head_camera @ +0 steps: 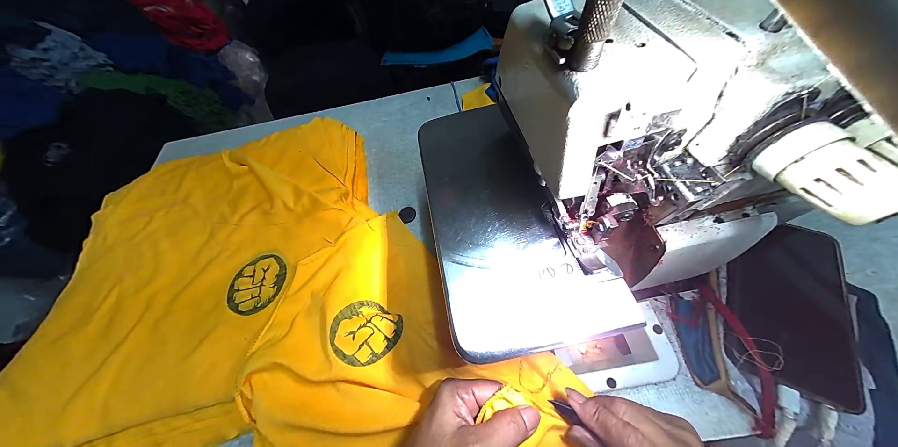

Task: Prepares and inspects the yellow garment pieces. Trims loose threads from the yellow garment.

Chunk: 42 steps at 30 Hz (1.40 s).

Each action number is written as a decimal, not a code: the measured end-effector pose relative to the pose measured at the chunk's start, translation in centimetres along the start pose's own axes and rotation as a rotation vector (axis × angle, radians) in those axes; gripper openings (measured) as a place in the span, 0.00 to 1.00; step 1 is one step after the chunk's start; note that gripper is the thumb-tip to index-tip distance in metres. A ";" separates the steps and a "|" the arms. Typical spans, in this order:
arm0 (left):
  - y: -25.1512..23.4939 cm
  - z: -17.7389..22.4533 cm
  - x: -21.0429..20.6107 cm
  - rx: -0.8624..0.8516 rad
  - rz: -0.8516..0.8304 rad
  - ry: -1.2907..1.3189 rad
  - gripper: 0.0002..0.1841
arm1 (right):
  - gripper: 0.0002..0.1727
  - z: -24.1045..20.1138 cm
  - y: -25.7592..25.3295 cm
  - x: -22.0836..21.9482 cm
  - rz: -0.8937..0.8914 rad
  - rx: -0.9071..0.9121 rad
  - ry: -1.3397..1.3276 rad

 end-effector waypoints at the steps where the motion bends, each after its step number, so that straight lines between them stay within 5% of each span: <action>1: 0.0 0.1 -0.1 0.011 0.010 0.005 0.08 | 0.13 0.0 0.0 0.1 0.005 -0.011 -0.020; 22: 0.1 1.0 -0.4 0.046 0.020 -0.061 0.08 | 0.13 -0.1 -0.2 -0.1 0.003 -0.002 -0.013; 26: 0.2 0.9 -0.5 0.031 0.049 -0.026 0.08 | 0.15 -0.6 -0.7 0.7 0.037 -0.225 -0.222; 29: 0.3 1.0 -0.5 0.031 0.002 0.003 0.04 | 0.23 -1.0 -1.3 1.9 -0.082 -0.377 -0.305; 30: 0.2 0.5 -0.3 0.001 -0.036 -0.002 0.03 | 0.19 -1.0 -1.5 2.0 -0.129 -0.383 -0.281; 33: 0.0 0.1 -0.3 -0.049 -0.076 -0.067 0.04 | 0.10 -1.0 -1.9 2.0 -0.221 -0.358 -0.282; 36: 0.1 0.1 -0.4 -0.050 -0.010 -0.097 0.02 | 0.14 -1.3 -1.7 1.8 -0.161 -0.387 -0.276; 38: 0.1 0.0 -0.4 -0.038 0.016 -0.107 0.03 | 0.26 -1.5 -1.3 1.9 -0.136 -0.378 -0.186; 42: 0.0 0.0 -0.5 -0.009 0.039 -0.098 0.06 | 0.20 -1.1 -0.4 2.0 -0.116 -0.215 -0.019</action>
Point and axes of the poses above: each hand's wrist, its own y-axis away from the middle knuckle, its own x-axis out of the back of the hand, z = x × y, the point moved 1 cm from there along -y, towards the middle knuckle, and after that the axes turned 2 degrees about x, right-handed, at the moved point
